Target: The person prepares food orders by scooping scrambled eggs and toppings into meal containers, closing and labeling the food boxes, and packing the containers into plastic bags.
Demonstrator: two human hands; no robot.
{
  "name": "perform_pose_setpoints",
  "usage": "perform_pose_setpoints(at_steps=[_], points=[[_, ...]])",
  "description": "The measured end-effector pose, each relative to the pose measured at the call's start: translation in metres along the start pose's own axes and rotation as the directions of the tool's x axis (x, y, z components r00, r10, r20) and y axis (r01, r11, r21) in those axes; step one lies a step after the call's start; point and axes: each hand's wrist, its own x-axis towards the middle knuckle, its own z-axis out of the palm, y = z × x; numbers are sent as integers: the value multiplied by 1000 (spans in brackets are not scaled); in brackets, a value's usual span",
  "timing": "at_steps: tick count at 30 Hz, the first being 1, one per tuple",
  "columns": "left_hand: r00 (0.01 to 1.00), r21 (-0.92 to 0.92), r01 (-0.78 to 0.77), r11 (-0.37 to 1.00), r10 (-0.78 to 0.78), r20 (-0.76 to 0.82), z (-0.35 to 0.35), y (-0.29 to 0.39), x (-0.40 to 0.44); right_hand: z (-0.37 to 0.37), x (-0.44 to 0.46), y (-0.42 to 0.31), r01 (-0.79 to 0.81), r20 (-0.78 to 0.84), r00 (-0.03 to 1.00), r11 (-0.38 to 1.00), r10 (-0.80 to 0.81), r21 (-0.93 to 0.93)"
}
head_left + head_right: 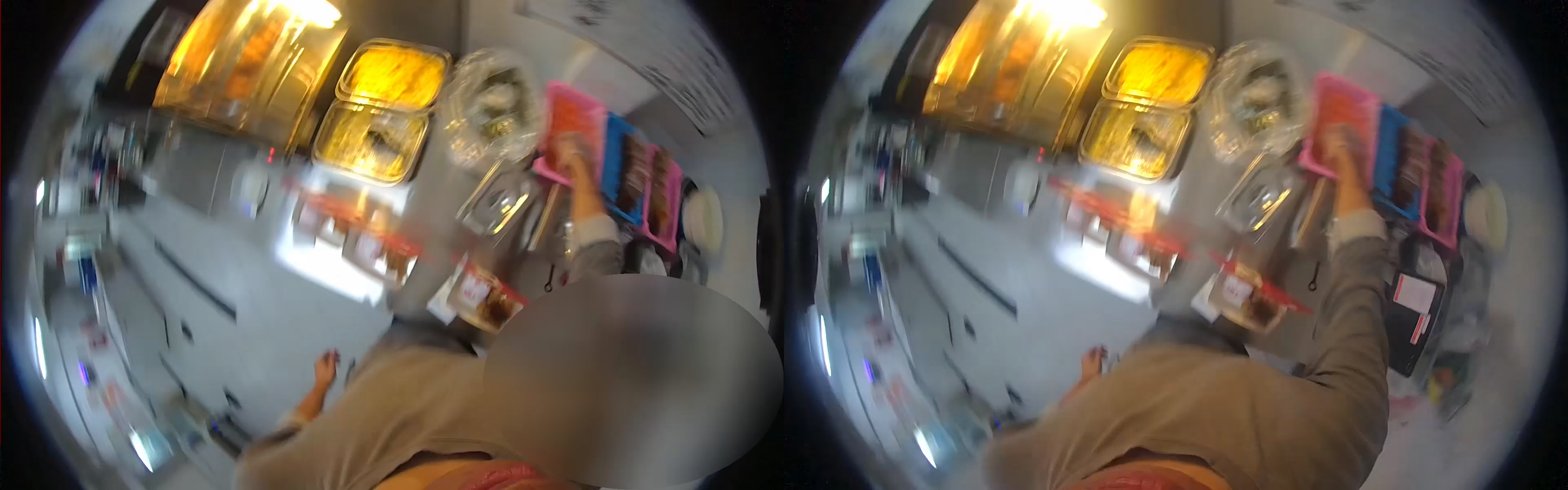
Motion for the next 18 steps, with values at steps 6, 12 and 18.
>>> perform_pose_setpoints(at_steps=[6, 12, 18], points=[[942, -128, 197, 972, -152, 298, 39, -18, -8, -64, -121, -32, 241, -236, 959, -14, 156, 970], [881, -23, 192, 981, -163, 443, 73, 1, 28, -123, -273, -231, 474, -206, 847, 522, -489, 709], [856, -170, 104, 980, -1, 518, 89, 17, 39, -47, -325, -338, 682, -557, 715, 599, -423, 420]])
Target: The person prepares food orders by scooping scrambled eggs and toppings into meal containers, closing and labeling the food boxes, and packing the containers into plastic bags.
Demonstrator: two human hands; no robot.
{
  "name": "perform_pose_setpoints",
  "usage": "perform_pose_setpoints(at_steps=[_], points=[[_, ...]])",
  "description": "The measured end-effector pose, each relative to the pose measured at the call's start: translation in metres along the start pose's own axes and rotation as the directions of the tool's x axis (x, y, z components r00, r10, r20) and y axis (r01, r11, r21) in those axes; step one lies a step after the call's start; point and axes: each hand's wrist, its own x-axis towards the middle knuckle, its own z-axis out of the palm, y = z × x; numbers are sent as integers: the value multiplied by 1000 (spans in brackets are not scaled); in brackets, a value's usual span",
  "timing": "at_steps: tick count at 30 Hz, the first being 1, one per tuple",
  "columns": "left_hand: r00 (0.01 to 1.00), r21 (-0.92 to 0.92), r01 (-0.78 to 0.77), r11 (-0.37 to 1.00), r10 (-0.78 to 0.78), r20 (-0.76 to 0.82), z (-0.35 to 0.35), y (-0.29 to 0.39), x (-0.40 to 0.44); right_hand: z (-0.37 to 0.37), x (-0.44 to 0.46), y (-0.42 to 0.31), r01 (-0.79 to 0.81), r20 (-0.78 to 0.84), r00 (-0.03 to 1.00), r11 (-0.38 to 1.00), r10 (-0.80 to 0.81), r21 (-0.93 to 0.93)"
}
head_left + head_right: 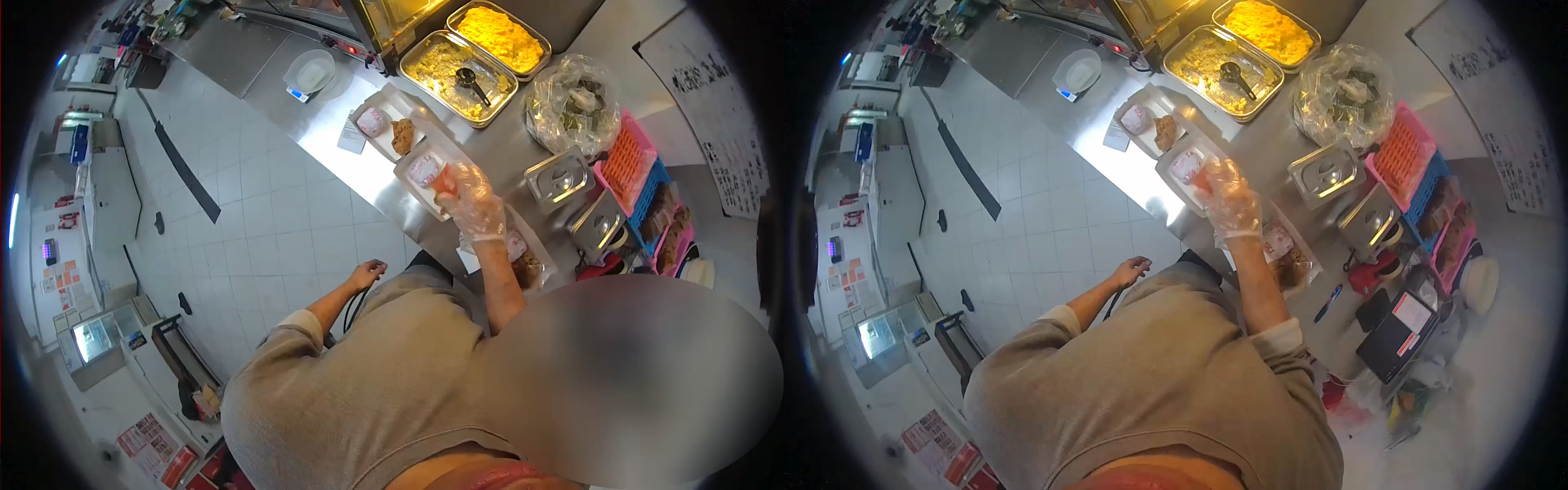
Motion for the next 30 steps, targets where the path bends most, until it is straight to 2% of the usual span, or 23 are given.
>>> perform_pose_setpoints(at_steps=[3, 4, 5, 7, 8, 11, 13, 14, 15, 16, 17, 18, 19, 20, 21, 22, 23, 24, 25, 26, 27, 29, 30], points=[[982, 162, -64, 985, 34, 184, 1, -17, 3, -36, -38, -7, -107, -251, 958, 986, 136, 125], [959, 246, -132, 960, 61, 275, 0, -35, 11, -58, -55, -15, -136, -263, 939, 943, 220, 304], [914, 289, -279, 916, 161, 372, -7, -53, 15, -67, -79, -15, -145, -290, 922, 922, 258, 360], [834, 304, -261, 916, 55, 549, -15, -64, 28, -100, -145, -11, -194, -389, 842, 883, 373, 427], [796, 314, -218, 924, -18, 606, -19, -60, 37, -118, -179, -21, -292, -430, 789, 884, 439, 365], [715, 388, -19, 921, -259, 649, -6, -35, 62, -133, -319, -56, -508, -607, 389, 711, 693, 486], [668, 462, 109, 880, -409, 622, 8, -21, 70, -129, -419, -96, -576, -751, 71, 642, 656, 507], [659, 493, 153, 856, -460, 595, 18, -13, 73, -121, -456, -119, -591, -793, -38, 626, 608, 508], [667, 529, 161, 833, -487, 564, 32, -8, 78, -112, -484, -144, -630, -784, -211, 532, 584, 566], [725, 637, 191, 747, -545, 422, 34, -29, 137, -94, -507, -170, -644, -750, -364, 433, 552, 631], [773, 766, -37, 641, -467, 429, 54, -9, 134, -78, -528, -197, -629, -700, -502, 342, 507, 698], [868, 882, -145, 448, -370, 330, 96, 39, 72, -49, -549, -210, -520, -613, -609, 330, 504, 788], [849, 833, -251, 492, -301, 434, 121, 53, 56, -17, -565, -217, -400, -515, -696, 326, 501, 857], [815, 794, -253, 553, -321, 483, 145, 43, 92, 7, -572, -227, -380, -493, -718, 316, 492, 869], [792, 799, -304, 518, -328, 514, 175, 43, 108, 28, -575, -235, -362, -471, -734, 305, 489, 881], [607, 599, -726, 338, -94, 789, 202, 45, 111, 43, -581, -238, -384, -458, -723, 250, 517, 889], [673, 648, -629, 430, -116, 730, 230, 39, 121, 62, -578, -244, -405, -437, -710, 189, 552, 895], [733, 707, -581, 403, -118, 670, 259, 36, 121, 75, -571, -251, -391, -397, -701, 147, 592, 909], [717, 681, -613, 401, -79, 692, 291, 28, 132, 88, -567, -252, -384, -368, -690, 116, 623, 916], [710, 668, -635, 388, -48, 702, 306, 20, 150, 106, -563, -251, -261, -273, -703, 118, 656, 958], [716, 691, -680, 244, 16, 698, 316, 11, 166, 125, -555, -252, -126, -167, -701, 110, 693, 986], [678, 690, -722, -43, 154, 719, 355, -12, 202, 155, -547, -250, -47, -105, -708, 102, 698, 994], [628, 639, -766, -62, 134, 766, 370, -29, 238, 173, -546, -246, -16, -100, -725, 129, 682, 992]])
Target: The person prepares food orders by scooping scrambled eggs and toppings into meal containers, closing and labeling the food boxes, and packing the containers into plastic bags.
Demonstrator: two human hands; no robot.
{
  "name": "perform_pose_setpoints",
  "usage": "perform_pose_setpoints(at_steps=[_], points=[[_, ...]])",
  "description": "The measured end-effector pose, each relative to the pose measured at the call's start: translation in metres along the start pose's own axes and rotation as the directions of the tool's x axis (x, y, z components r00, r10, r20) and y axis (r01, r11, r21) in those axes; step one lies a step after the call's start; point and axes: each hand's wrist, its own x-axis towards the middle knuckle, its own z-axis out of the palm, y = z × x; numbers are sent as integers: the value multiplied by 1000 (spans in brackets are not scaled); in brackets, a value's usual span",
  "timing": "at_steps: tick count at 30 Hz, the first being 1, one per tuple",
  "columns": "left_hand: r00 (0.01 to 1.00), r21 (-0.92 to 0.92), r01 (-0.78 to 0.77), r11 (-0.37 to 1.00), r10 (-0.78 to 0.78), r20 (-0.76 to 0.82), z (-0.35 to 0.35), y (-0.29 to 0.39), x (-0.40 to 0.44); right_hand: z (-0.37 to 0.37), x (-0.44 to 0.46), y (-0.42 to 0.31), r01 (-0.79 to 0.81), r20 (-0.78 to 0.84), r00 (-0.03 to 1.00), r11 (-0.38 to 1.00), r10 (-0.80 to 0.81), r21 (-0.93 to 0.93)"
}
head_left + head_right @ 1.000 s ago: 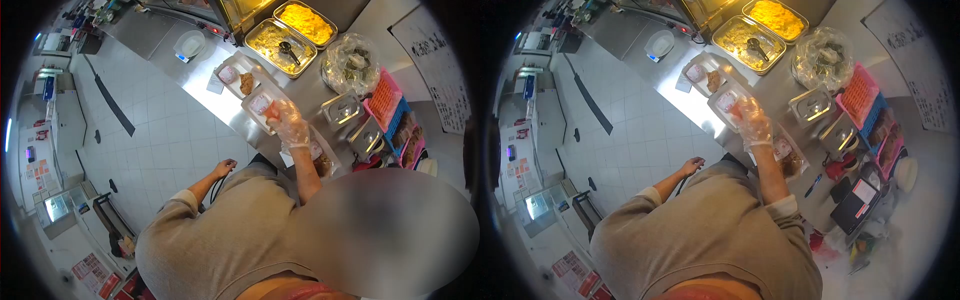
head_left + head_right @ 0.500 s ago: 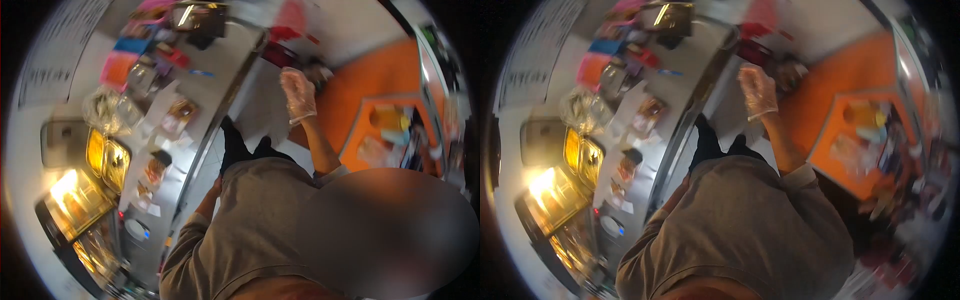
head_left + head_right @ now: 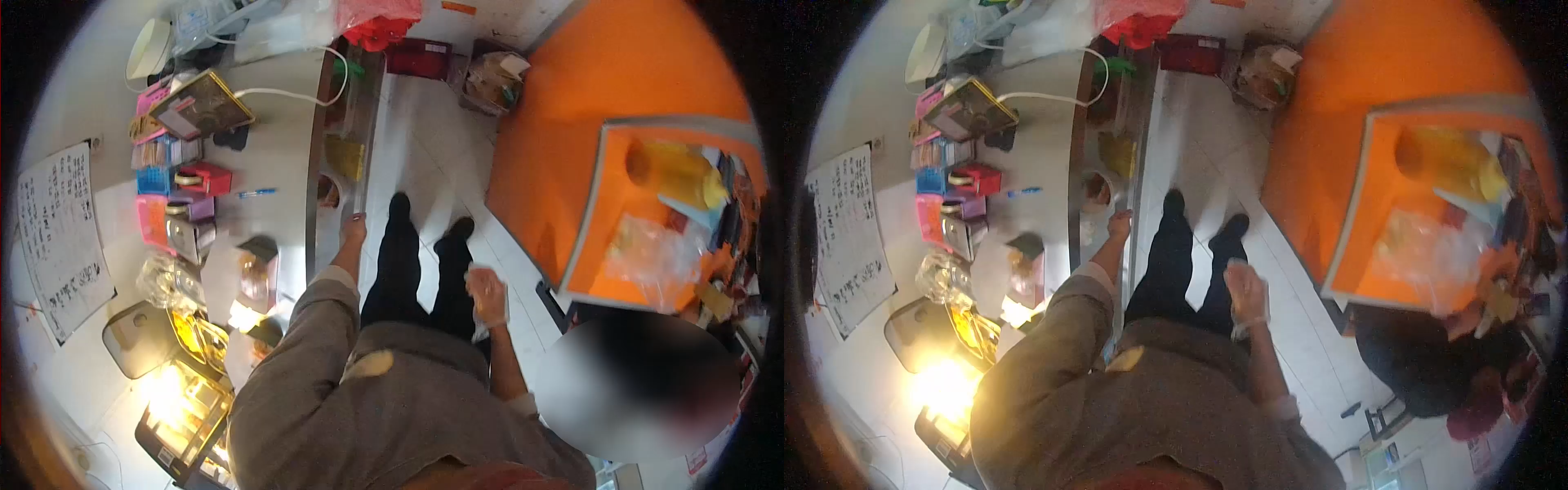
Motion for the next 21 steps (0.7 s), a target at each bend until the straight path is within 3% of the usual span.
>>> perform_pose_setpoints(at_steps=[3, 4, 5, 7, 9, 11, 12, 13, 15, 16, 18, 20, 21], points=[[999, -69, -49, 996, 50, 8, 18, 41, 55, -3, 3, 79, -17, -69, 997, 999, 15, -32], [988, 295, -150, 944, 151, 19, 28, 38, 94, -4, 6, 97, -49, -104, 993, 999, 47, -21], [961, 454, -239, 858, 276, -14, 42, 28, 139, -6, 7, 103, -135, -148, 978, 987, 146, 82], [941, 228, -283, 931, 316, -123, 73, -7, 247, -12, 4, 144, -279, -257, 912, 942, 320, 185], [976, -32, -156, 987, 149, -162, 64, -7, 315, -15, -3, 180, -348, -408, 820, 915, 402, 202], [975, 248, -74, 966, 122, -184, 17, 60, 335, -29, -31, 245, -373, -479, 754, 893, 449, 251], [968, 369, -54, 928, 140, -210, 6, 75, 339, -33, -47, 266, -467, -509, 668, 838, 543, 281], [965, 351, 11, 936, 82, -250, -1, 87, 352, -39, -65, 290, -551, -535, 571, 774, 623, 312], [946, 308, 126, 943, -20, -323, -7, 112, 382, -49, -115, 344, -532, -503, 551, 745, 666, 402], [942, 407, 92, 909, 52, -331, -4, 108, 401, -57, -152, 382, -617, -513, 630, 777, 583, 124], [926, 587, 37, 808, 194, -325, -2, 83, 443, -69, -231, 460, -691, -451, 716, 637, 533, -343], [847, 611, 72, 788, 275, -455, 6, 46, 471, -58, -237, 450, -833, -467, 553, 452, 690, -319], [874, 664, 117, 739, 241, -423, 5, 45, 475, -53, -240, 444, -884, -466, 461, 347, 755, -312]])
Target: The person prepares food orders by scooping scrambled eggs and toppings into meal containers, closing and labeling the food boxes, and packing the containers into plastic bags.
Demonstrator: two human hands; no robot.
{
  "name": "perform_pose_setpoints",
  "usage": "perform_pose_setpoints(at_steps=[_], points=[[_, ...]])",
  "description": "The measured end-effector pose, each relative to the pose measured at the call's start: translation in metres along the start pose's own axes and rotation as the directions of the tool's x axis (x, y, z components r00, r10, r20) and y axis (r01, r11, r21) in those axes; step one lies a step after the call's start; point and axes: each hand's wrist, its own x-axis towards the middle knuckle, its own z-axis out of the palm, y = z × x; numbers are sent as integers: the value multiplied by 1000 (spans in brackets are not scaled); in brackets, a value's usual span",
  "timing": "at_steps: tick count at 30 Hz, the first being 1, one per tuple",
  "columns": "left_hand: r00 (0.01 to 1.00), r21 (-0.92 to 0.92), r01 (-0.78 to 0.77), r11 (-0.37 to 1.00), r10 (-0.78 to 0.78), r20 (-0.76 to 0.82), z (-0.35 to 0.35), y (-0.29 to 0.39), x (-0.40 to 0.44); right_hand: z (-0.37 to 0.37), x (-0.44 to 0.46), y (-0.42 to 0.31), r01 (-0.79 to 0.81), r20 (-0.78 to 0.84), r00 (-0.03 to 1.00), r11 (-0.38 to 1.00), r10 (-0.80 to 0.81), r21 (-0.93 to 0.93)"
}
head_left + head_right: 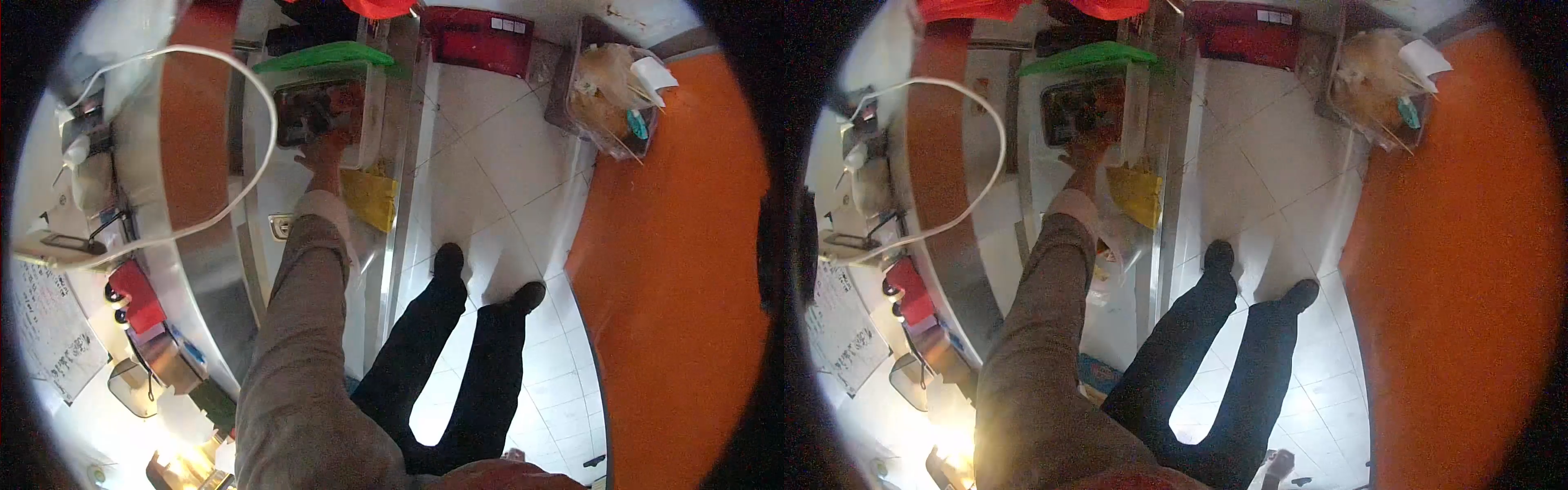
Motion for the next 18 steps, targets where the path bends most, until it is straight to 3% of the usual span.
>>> perform_pose_setpoints(at_steps=[3, 9, 10, 11, 12, 14, 15, 16, 18], points=[[993, 159, -34, 987, 15, 119, 14, -14, 13, 3, -12, -2, 25, -11, 1000, 991, -23, 133], [961, 132, -271, 953, 259, 101, 67, -73, 52, 3, -14, 3, 291, -81, 957, 923, -279, 253], [969, 179, -245, 953, 248, 9, 54, -68, 45, 4, -13, 5, 350, -102, 937, 903, -335, 248], [968, 224, -214, 951, 237, -84, 30, -55, 29, -1, -18, -8, 218, -35, 976, 946, -216, 240], [958, 263, -176, 949, 227, -177, 2, -38, 13, 0, -19, -13, 239, -41, 971, 927, -237, 290], [1000, -77, 4, 997, -3, 9, -69, 2, -11, -5, -24, -17, 283, -62, 958, 879, -281, 384], [998, -321, 66, 945, -63, 20, -80, 13, -25, -1, -23, -15, 110, -37, 994, 901, -104, 419], [992, -545, 119, 830, -122, 32, -92, 23, -40, 9, -17, -10, -63, -5, 997, 889, 73, 453], [962, -950, -26, 311, -252, -109, -85, 37, -73, 21, -8, 24, 21, 54, 997, 824, -63, 566]])
